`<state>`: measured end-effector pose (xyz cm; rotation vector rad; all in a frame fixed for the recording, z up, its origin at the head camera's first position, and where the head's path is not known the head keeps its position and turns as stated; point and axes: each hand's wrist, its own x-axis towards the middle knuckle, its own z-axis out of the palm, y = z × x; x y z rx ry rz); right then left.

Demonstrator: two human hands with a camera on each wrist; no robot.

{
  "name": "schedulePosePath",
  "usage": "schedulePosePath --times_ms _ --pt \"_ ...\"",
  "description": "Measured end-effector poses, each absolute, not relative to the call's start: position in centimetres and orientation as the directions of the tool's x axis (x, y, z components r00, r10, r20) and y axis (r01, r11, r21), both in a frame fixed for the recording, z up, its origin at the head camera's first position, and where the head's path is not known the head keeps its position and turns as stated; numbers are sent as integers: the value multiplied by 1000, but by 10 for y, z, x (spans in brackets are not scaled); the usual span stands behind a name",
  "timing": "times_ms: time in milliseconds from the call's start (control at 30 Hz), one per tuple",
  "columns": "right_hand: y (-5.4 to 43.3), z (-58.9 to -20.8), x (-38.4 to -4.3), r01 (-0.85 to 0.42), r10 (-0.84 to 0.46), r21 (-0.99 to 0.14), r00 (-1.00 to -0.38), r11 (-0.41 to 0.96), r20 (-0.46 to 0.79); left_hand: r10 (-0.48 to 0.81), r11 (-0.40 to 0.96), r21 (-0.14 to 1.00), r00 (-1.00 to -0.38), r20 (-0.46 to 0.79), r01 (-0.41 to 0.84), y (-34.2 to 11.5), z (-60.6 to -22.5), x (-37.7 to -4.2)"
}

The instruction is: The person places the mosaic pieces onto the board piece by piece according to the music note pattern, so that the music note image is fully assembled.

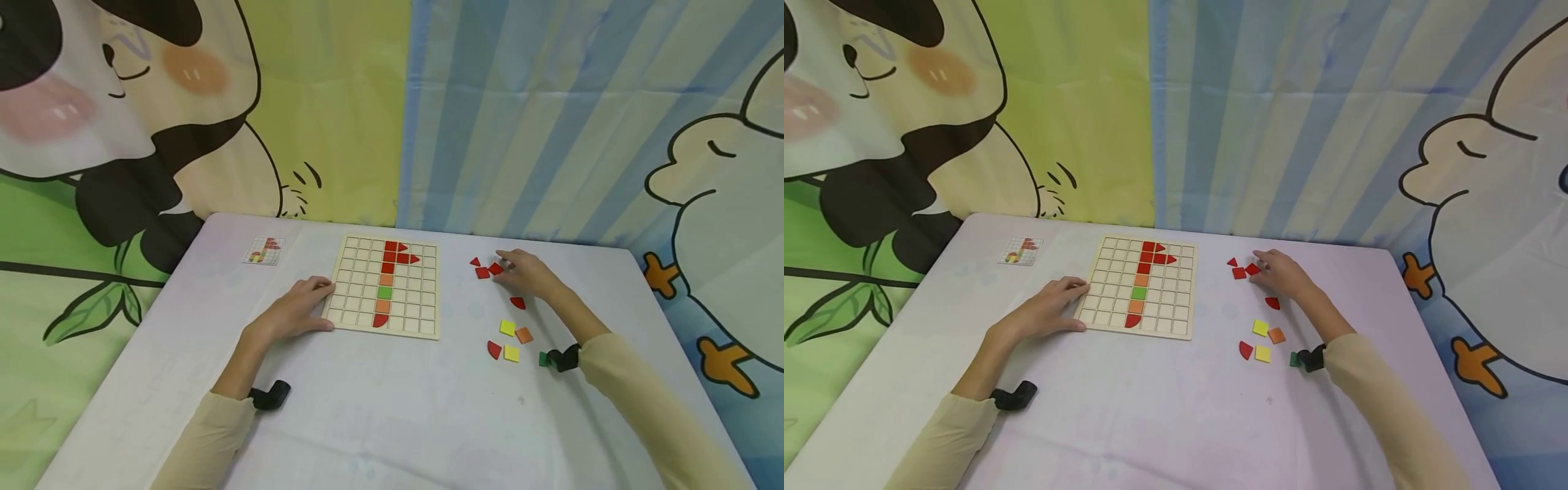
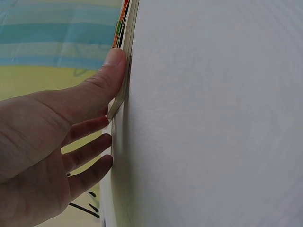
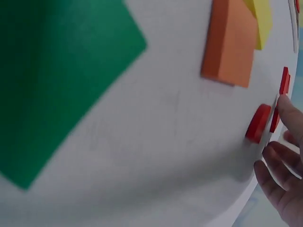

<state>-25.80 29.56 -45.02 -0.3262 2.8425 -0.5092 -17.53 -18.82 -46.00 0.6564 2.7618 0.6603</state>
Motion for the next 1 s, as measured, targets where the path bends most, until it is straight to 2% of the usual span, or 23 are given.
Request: schedulePosePath --times_ms 167,300,533,767,1000 --pt "290 -453 -257 -216 -259 -272 -957 938 -132 470 799 481 -874 -122 362 -186 -461 -175" --pt "284 -445 -260 -265 -297 -242 -949 933 -106 464 802 481 -877 -126 355 -186 -459 -174" --pt "251 -421 -268 -314 -357 -355 -932 880 -60 461 799 487 -879 -120 352 -188 -459 -173" --pt "181 -418 -260 -531 -571 -431 -820 730 44 454 799 495 -882 -122 343 -189 -455 -171" --pt "131 -431 -260 -593 -644 -426 -765 684 31 457 797 495 -882 -118 347 -189 -456 -172"
